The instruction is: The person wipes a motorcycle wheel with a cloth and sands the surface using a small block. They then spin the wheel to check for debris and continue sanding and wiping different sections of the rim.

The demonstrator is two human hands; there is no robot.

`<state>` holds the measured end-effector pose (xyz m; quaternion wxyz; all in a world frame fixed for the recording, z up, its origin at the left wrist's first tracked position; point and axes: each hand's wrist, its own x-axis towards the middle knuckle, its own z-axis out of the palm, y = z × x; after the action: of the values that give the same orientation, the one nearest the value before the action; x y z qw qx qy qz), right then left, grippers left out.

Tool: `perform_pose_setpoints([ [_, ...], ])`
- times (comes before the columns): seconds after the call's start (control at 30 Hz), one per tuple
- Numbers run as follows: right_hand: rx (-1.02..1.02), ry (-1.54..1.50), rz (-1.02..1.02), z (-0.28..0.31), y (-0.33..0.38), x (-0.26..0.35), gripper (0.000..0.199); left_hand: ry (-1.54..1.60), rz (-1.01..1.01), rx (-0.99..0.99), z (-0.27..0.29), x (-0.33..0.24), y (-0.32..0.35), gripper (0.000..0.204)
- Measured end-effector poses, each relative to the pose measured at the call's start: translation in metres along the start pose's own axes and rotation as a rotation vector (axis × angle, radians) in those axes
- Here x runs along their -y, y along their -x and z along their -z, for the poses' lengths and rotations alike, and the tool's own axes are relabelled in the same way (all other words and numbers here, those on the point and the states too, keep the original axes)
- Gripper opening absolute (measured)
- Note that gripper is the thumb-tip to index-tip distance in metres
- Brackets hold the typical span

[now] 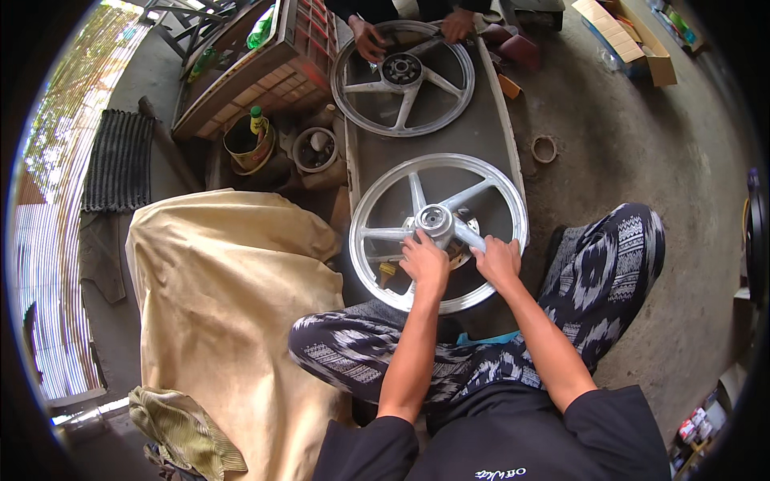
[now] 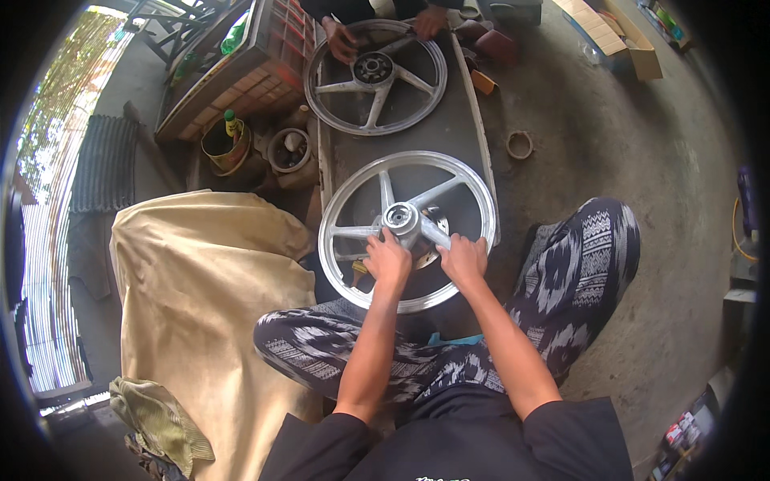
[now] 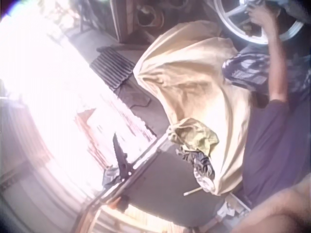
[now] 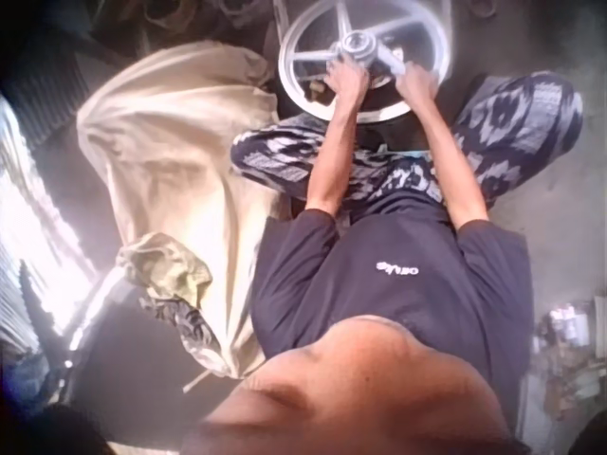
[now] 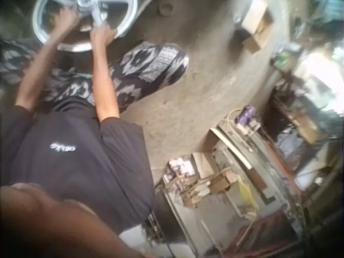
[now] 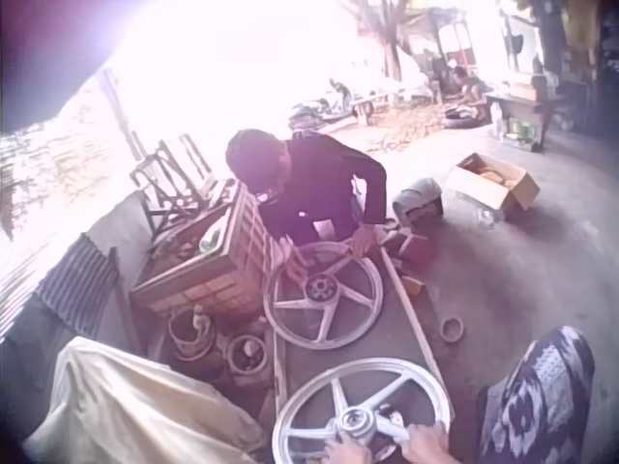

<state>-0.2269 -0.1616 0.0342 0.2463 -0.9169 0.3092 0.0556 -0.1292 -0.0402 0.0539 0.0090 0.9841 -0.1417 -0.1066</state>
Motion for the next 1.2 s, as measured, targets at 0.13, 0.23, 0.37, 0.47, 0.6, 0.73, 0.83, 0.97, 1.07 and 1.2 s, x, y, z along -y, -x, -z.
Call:
perform_pose_setpoints([
  [0.13,-0.005,-0.011,0.023,0.002,-0.001,0.009,0.032,0.045,-0.020,-0.033,-0.010,0.008,-0.003,0.054],
  [0.23,0.020,0.006,-0.004,0.006,0.000,0.007,0.032,0.057,-0.093,-0.027,-0.007,-0.001,0.020,0.054],
  [0.37,0.008,0.004,0.003,0.005,0.000,0.008,0.033,0.069,-0.119,-0.110,-0.010,0.002,0.024,0.048],
  [0.47,-0.004,-0.026,0.008,0.004,0.001,0.008,0.034,0.064,-0.153,-0.118,-0.008,0.004,0.031,0.050],
  [0.6,-0.005,-0.013,-0.009,0.001,0.001,0.003,0.033,0.146,-0.254,-0.205,0.008,0.004,0.031,0.046],
  [0.73,-0.010,-0.047,0.003,0.000,-0.003,0.004,0.033,0.091,-0.339,-0.373,0.017,0.008,0.008,0.047],
  [0.83,0.015,-0.030,-0.019,0.002,-0.002,0.005,0.033,0.096,-0.469,-0.253,0.006,0.014,0.007,0.040],
  [0.97,0.061,-0.034,-0.044,0.006,-0.003,0.007,0.033,0.362,-0.361,-0.167,-0.005,0.020,0.000,0.033],
  [1.07,0.030,-0.034,-0.036,0.001,-0.005,0.003,0.033,0.417,-0.286,-0.212,-0.008,0.012,-0.006,0.025],
  [1.2,0.000,-0.062,-0.015,-0.004,-0.006,0.003,0.033,0.478,-0.260,-0.251,-0.017,0.016,-0.016,0.034],
])
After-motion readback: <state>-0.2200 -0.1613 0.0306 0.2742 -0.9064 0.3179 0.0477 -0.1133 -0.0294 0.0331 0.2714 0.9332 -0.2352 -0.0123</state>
